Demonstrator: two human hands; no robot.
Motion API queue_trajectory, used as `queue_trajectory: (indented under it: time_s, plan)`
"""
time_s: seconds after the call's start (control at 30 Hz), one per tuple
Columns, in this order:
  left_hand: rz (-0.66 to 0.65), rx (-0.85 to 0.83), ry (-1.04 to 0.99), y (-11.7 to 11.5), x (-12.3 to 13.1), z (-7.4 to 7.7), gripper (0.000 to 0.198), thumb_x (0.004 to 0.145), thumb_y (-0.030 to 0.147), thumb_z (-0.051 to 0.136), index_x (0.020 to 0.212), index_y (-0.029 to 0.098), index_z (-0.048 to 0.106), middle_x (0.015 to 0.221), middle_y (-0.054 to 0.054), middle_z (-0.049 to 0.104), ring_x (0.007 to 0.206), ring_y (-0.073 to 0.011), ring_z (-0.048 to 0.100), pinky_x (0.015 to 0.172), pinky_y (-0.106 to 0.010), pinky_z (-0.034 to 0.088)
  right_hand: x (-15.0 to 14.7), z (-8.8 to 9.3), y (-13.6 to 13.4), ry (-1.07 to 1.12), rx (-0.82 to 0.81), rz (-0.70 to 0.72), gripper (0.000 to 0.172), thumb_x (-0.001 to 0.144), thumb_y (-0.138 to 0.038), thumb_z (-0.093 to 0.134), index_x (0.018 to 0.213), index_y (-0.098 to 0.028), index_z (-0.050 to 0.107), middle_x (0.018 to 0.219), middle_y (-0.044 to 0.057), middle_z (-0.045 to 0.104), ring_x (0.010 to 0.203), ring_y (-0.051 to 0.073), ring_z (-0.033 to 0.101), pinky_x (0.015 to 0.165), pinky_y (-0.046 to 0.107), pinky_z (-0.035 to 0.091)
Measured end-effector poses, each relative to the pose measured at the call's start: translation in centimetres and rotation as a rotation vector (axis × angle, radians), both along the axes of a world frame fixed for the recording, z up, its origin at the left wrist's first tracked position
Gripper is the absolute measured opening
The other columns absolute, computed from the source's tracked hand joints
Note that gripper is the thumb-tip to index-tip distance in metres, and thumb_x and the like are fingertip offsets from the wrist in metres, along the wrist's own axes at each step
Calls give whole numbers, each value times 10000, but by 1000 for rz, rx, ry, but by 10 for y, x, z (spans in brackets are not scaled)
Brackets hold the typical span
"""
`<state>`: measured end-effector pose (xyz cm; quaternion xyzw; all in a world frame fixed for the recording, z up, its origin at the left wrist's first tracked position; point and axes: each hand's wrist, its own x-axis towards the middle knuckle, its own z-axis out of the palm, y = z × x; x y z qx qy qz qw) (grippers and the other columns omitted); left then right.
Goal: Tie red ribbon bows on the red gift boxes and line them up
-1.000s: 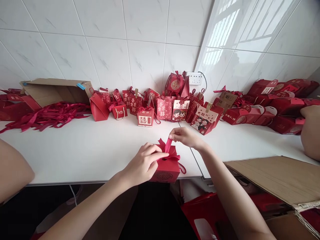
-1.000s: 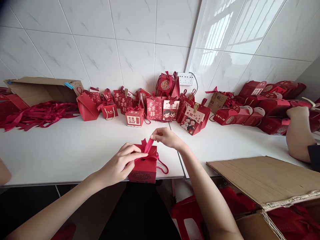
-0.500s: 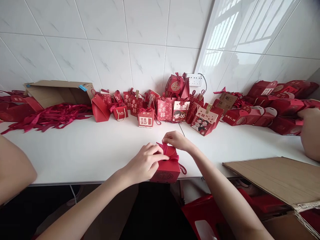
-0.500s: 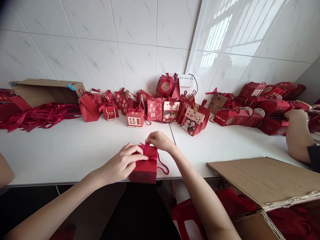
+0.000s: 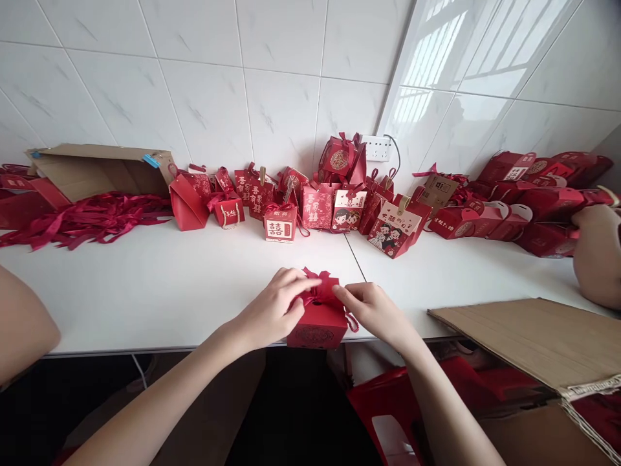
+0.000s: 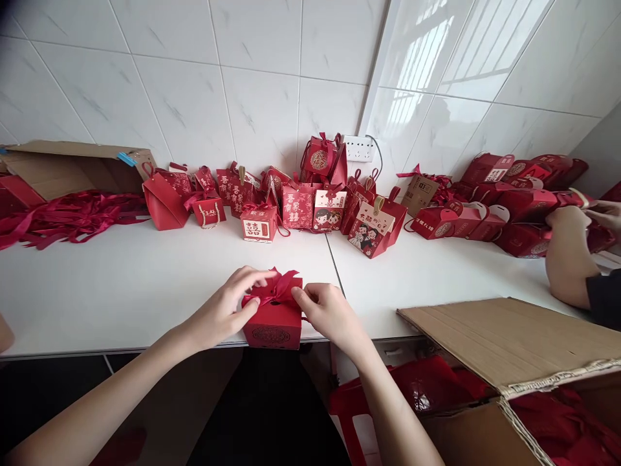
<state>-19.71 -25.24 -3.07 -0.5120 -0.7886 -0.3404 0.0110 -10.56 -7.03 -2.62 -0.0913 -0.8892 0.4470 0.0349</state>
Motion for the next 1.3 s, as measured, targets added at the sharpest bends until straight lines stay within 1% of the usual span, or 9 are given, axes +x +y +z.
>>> queue_trajectory:
  time_s: [0.13, 0.2, 0.33, 0.43, 0.5, 0.63, 0.83, 1.1, 1.3]
  plan:
    - [292, 171, -205, -7, 3, -7, 142, 824, 290, 500, 937, 203, 505, 868, -22, 534, 830, -173, 547, 766, -321, 474, 0, -16, 2, 117, -122, -36, 460, 821, -576, 428, 550, -210, 365, 498, -42, 369, 476, 98, 317, 469, 242, 254]
    - [374, 218, -294, -9, 4, -8, 174, 810, 367, 515, 846, 202, 472, 836, -10, 511, 773, -162, 541, 710, -306, 469, 1, -20, 2, 149, -181, -39, 467, 809, -608, 429, 567, -211, 385, 510, -42, 371, 477, 99, 314, 468, 241, 261]
    - [338, 260, -435, -9, 3, -10, 195, 795, 386, 509, 845, 203, 464, 853, -3, 494, 680, -124, 525, 625, -264, 447, 2, -20, -3, 117, -232, -70, 534, 835, -675, 341, 590, -207, 417, 493, -32, 407, 473, 113, 385, 496, 251, 305]
    - [400, 235, -437, -9, 1, -11, 232, 786, 420, 530, 827, 204, 456, 761, 24, 468, 618, -114, 485, 593, -250, 417, 1, -15, -7, 74, -169, -86, 553, 837, -677, 346, 558, -202, 396, 469, -28, 411, 475, 117, 405, 501, 258, 299]
    - [425, 208, -455, -11, 0, -11, 279, 802, 465, 506, 740, 203, 434, 666, 43, 427, 569, -110, 438, 556, -240, 383, 0, -13, -8, 67, -111, -95, 532, 839, -641, 386, 538, -202, 367, 465, -29, 408, 475, 112, 392, 495, 256, 285]
    - [332, 115, -558, -16, -1, -10, 405, 831, 501, 452, 579, 198, 359, 542, 54, 306, 508, -104, 334, 490, -232, 304, -1, -17, -7, 86, -171, -48, 458, 833, -568, 447, 565, -207, 364, 486, -41, 403, 480, 102, 363, 481, 244, 278]
    - [227, 187, -621, -15, 1, -19, 363, 851, 457, 457, 611, 198, 372, 566, 52, 372, 527, -100, 379, 514, -220, 335, -2, -34, -3, 160, -442, 19, 449, 811, -584, 496, 602, -208, 368, 524, -59, 349, 486, 88, 302, 471, 229, 256]
    - [139, 263, -694, -15, -2, -37, 343, 870, 426, 443, 633, 200, 343, 597, 58, 299, 538, -89, 303, 514, -219, 295, -7, -55, -1, 194, -682, 53, 436, 783, -562, 575, 606, -201, 405, 539, -57, 385, 459, 76, 304, 455, 228, 243]
    - [94, 306, -772, -12, -5, -40, 366, 853, 460, 457, 624, 202, 335, 576, 62, 321, 514, -84, 316, 505, -221, 306, -9, -66, 0, 203, -883, 83, 436, 780, -527, 607, 605, -197, 382, 547, -70, 329, 457, 63, 241, 448, 221, 185]
